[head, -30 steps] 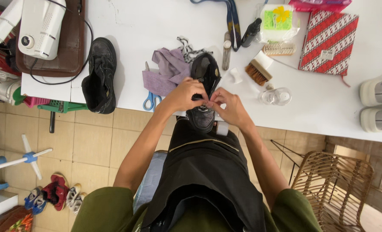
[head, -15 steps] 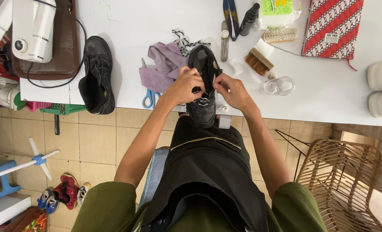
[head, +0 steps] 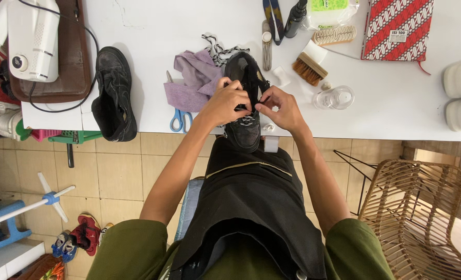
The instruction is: The person laces a black shoe placed on a white table, threading the laces through the eyelets and tying them. The person also briefly wipes the shoe with a purple cloth during the process.
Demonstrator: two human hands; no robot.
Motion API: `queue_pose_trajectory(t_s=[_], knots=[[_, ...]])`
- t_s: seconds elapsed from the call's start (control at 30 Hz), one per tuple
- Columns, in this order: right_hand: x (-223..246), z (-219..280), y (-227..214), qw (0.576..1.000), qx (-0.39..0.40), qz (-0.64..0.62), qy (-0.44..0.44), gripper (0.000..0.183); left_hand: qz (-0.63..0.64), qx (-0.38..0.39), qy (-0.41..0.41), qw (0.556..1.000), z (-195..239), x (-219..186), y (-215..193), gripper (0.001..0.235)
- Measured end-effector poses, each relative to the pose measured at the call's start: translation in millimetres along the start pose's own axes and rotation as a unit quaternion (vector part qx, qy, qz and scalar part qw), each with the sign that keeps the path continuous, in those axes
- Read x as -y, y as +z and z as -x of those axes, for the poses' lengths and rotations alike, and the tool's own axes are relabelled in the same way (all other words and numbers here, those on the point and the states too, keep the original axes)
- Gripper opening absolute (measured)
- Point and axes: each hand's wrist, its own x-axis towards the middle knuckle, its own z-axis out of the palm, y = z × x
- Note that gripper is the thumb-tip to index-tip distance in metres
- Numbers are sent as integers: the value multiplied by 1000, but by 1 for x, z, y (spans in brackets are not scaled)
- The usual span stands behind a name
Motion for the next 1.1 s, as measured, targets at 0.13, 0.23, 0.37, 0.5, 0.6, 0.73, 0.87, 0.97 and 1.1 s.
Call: queue_pose_trajectory(t_s=[0.13,0.23,0.37,0.5,0.6,0.73,0.87,0.97,1.1], knots=[[-9,1,3,1000,-18,-8,11,26,-3,-10,-5,1000,1,1,4,16],[-18,1,3,999,-19,-27,24,24,3,-9,-7,1000,-2,-1,7,16],[-13,3,2,999,-21,-31,31,23,8,8,-4,1000,-8,-8,3,15],[-14,3,2,997,-25,-76,21,24,-6,36,-1,999,-12,1,13,15],[-15,4,0,997,-28,-76,15,25,-4,50,-3,999,-13,4,14,15],[-9,5,-3,996,-28,-86,4,24,38,49,-16,998,-13,2,8,12],[-7,5,0,997,-28,-72,6,23,23,59,-19,998,-12,-2,5,12],[-9,4,-3,996,-29,-87,7,25,24,53,-13,998,-14,-3,8,12],[-20,4,-2,997,-28,-72,10,24,9,57,-8,998,-15,6,21,18]])
